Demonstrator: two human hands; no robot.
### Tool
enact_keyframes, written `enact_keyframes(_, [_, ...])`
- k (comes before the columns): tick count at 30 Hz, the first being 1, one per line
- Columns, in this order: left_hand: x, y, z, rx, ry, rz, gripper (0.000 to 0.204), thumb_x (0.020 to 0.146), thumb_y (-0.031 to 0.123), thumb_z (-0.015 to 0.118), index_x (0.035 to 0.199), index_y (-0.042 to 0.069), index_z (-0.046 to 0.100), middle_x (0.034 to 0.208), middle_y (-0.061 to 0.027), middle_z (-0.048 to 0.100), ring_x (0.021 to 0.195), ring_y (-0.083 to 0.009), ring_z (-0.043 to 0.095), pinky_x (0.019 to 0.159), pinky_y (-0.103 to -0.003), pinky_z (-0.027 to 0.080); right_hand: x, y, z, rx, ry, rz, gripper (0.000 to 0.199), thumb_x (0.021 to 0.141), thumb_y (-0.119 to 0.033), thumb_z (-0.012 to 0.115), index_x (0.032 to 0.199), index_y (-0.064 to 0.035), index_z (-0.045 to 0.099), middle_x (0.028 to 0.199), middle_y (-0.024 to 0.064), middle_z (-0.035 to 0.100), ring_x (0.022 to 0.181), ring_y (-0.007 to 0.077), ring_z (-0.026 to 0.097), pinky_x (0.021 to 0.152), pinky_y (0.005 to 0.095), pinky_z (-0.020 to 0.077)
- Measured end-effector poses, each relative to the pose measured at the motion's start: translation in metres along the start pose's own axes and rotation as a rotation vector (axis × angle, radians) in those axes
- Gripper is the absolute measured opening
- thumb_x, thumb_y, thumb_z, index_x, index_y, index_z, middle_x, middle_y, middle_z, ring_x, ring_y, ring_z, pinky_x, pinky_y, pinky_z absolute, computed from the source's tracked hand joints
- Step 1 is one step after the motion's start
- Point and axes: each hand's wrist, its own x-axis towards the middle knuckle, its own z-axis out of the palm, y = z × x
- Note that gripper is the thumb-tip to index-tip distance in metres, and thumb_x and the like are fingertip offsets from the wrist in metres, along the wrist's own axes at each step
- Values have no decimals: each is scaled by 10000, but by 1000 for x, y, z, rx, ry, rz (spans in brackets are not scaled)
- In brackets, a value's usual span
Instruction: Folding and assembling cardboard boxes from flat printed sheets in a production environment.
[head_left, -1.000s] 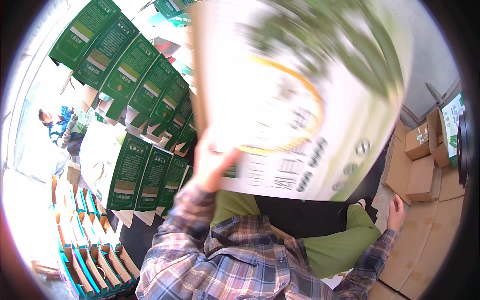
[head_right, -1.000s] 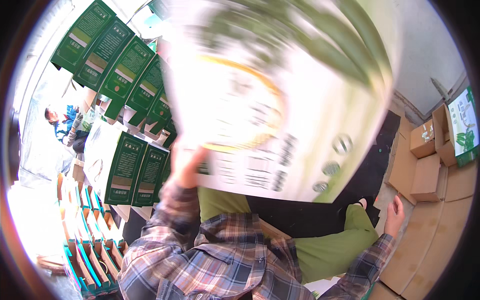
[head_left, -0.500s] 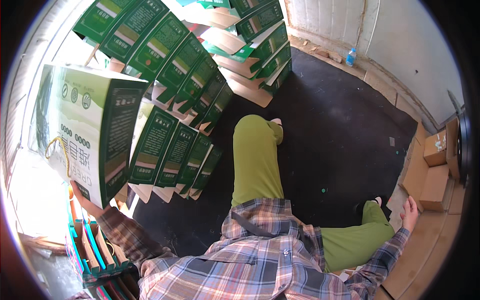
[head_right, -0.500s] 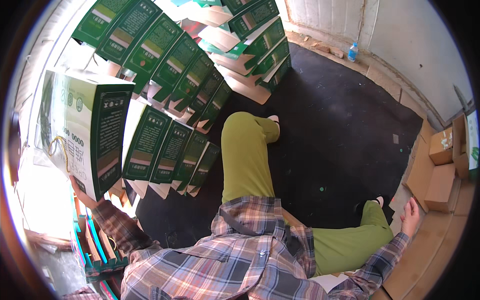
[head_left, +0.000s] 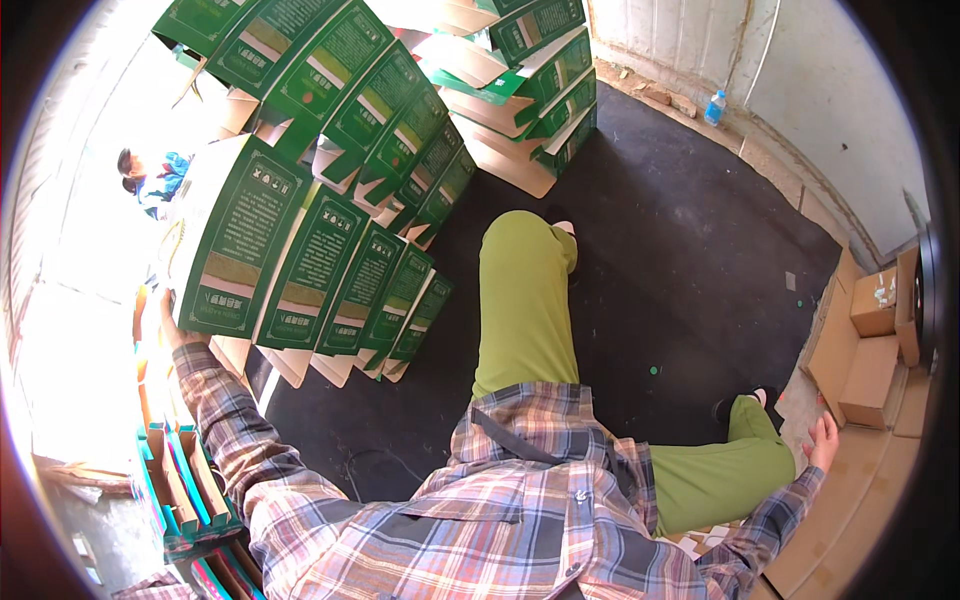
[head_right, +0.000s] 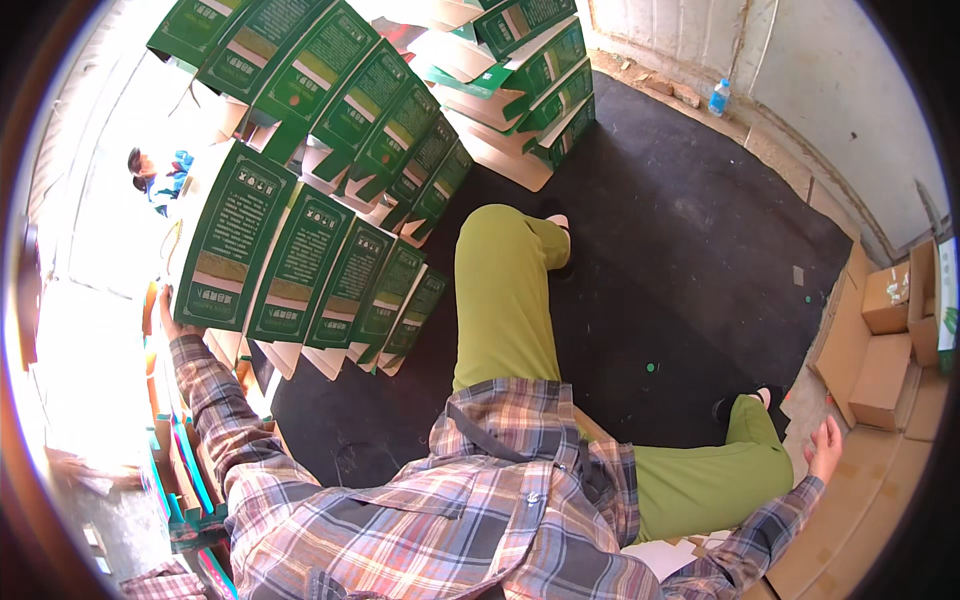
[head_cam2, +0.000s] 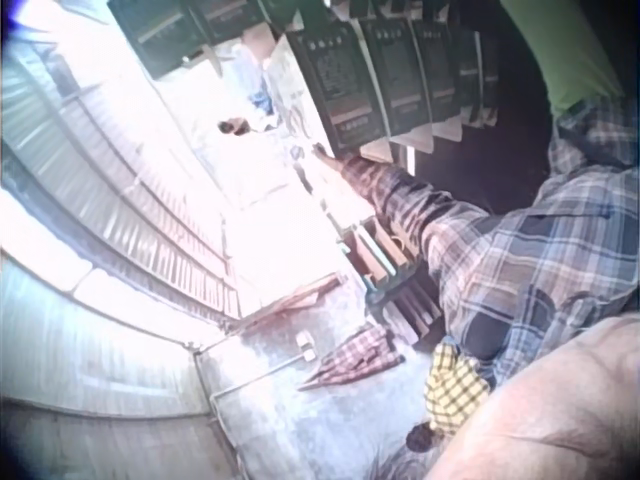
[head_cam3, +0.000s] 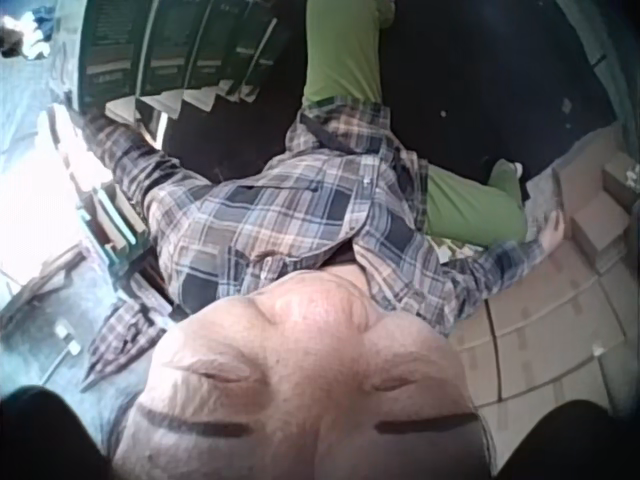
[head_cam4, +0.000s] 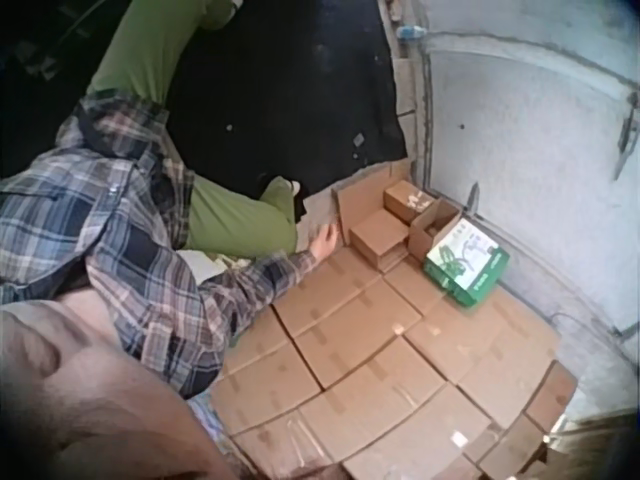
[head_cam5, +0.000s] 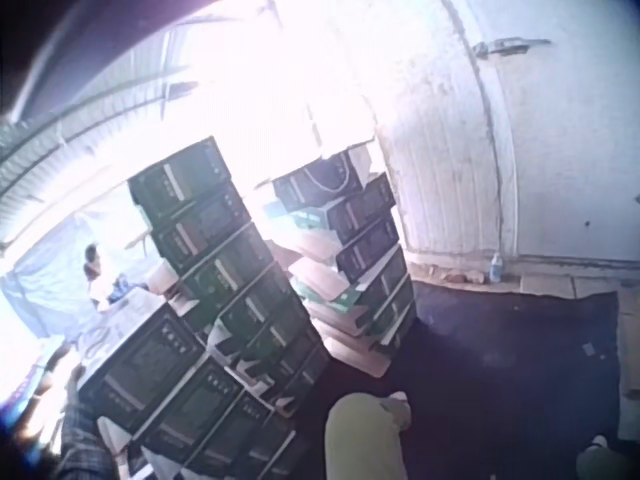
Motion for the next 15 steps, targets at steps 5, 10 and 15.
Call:
enact_keyframes(5, [-32,-1,22,13,-110,11,504,859,430,536,1181,43,538,1155,-156,584,1028,-297,586,876,-429,492,-16,42,-17,-58,33,144,472,880,-368,576,1293,-152,506,1166,23,581,957,145,572,678,339,468])
enact_keyframes(10, [19,7,-53,37,-39,-153,592,881,493,480,1283,60,481,1273,-125,522,1156,-305,488,989,-463,385,15,129,-33,-300,49,-117,447,882,-270,588,1250,-23,532,1063,97,627,990,177,601,751,338,509])
enact_keyframes(15, [84,42,-27,807,-103,240,562,823,564,547,1142,104,591,1162,-121,585,1036,-328,546,880,-506,423,-47,218,-12,-207,63,302,382,885,-230,582,1205,-22,556,1142,118,611,1035,219,584,847,364,488])
